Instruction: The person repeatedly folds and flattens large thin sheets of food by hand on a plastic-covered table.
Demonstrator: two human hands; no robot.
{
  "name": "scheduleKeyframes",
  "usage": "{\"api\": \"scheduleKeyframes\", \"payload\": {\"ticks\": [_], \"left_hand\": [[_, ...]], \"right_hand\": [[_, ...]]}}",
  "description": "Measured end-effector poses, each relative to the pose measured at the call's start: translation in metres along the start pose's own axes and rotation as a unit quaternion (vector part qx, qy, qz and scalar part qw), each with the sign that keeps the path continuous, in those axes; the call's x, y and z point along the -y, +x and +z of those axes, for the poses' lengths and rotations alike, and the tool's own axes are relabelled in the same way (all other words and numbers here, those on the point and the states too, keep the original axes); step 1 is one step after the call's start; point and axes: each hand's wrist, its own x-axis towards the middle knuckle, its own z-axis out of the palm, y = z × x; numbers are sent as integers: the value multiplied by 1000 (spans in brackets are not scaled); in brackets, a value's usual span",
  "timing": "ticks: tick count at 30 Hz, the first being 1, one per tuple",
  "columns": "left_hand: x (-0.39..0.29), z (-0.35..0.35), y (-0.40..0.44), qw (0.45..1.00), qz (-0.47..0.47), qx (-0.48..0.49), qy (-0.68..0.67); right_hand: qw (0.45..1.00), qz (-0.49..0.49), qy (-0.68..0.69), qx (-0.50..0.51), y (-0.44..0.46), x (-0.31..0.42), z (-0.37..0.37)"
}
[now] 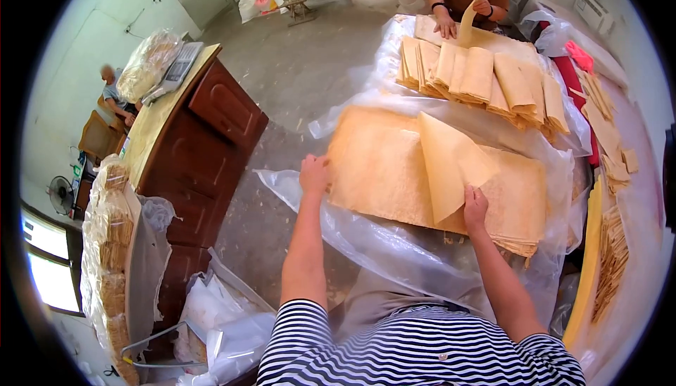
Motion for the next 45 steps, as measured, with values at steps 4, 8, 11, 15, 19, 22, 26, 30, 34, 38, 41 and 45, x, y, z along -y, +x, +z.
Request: {"api": "scheduleKeyframes", "payload": {"ticks": [4,8,11,15,19,22,26,30,34,38,41,45], "left_hand": [[12,8,8,999,17,40,20],[17,4,9,996,14,82,22],[12,-11,7,993,-43,103,39],[-6,-44,2,984,-135,-2,117],[-58,-13,0,981,171,-76,-55],[-162,2,-39,942,259,25,-211],[-242,20,-81,928,295,57,-220],[-261,45,-105,923,370,93,-53],[-244,79,-115,921,360,147,23],[-242,84,-116,929,351,115,11],[-244,81,-114,931,344,122,13],[-240,79,-107,921,360,149,-3]], "right_hand": [[999,-37,-28,-6,-1,7,1],[998,-36,-40,14,-5,8,-3],[997,-56,-44,-8,-4,5,-1],[999,-34,-29,-11,-7,14,-2],[999,4,17,-40,-6,19,8],[995,33,61,-77,-21,40,8],[985,-57,103,-123,-50,68,-19],[978,200,60,-18,-66,30,-58],[916,302,242,105,-74,25,-72],[968,187,165,20,-82,37,-82],[997,-51,-17,-58,-72,62,-86],[946,-245,-210,-43,-35,62,-83]]}}
